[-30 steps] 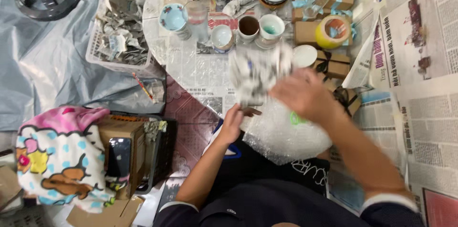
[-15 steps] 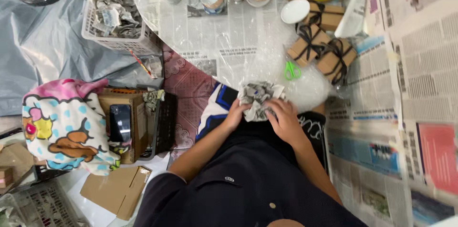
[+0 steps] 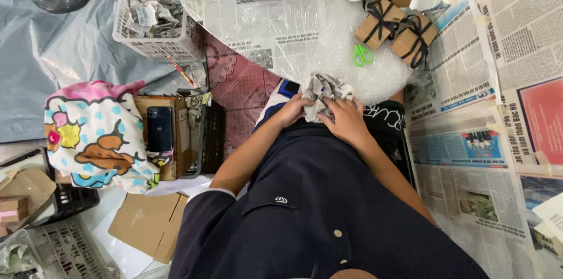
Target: The person wraps small ceramic bowls and cups in newspaper and bubble wrap. They fold the paper around each item, place it on bubble wrap, and secure it with tape. The wrapped items are set aside on the floor.
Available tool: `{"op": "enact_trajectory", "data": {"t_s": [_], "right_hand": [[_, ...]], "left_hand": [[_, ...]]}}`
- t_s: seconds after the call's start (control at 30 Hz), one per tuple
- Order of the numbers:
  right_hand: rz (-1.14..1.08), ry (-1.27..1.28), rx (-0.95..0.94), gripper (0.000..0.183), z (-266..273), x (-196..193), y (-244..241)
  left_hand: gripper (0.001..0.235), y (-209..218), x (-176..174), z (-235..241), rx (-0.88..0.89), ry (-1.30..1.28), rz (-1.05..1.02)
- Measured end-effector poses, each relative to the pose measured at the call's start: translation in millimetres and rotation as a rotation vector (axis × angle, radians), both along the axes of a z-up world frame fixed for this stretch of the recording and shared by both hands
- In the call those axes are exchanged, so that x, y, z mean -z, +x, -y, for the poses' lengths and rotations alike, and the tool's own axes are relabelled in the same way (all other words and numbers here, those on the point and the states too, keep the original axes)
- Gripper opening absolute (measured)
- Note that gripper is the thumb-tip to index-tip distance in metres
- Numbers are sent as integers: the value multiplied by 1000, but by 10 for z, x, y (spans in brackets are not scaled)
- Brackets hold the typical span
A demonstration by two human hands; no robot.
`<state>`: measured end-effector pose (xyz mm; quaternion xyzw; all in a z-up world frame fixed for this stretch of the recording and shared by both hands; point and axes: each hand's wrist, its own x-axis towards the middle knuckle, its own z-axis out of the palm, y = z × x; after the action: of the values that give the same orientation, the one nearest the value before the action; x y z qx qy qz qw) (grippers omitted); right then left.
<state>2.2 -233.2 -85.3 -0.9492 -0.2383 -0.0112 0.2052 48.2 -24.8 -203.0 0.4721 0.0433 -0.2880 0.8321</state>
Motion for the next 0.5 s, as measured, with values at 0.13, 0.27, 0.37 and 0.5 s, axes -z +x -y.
{"op": "enact_trajectory", "data": {"t_s": [0.13, 0.27, 0.37, 0.5], "right_hand": [[-50, 68, 54, 38, -21, 14, 42], [-4, 90, 30, 20, 14, -17, 47], [88, 190, 64, 11, 58, -75, 41], [194, 322, 117, 8, 124, -106, 57]], "left_hand": [[40, 38, -14, -58, -5, 12, -4], [41, 6, 87, -63, -32, 3, -4], [41, 47, 162, -29, -48, -1, -1], [45, 56, 190, -47, -71, -93, -17]]}}
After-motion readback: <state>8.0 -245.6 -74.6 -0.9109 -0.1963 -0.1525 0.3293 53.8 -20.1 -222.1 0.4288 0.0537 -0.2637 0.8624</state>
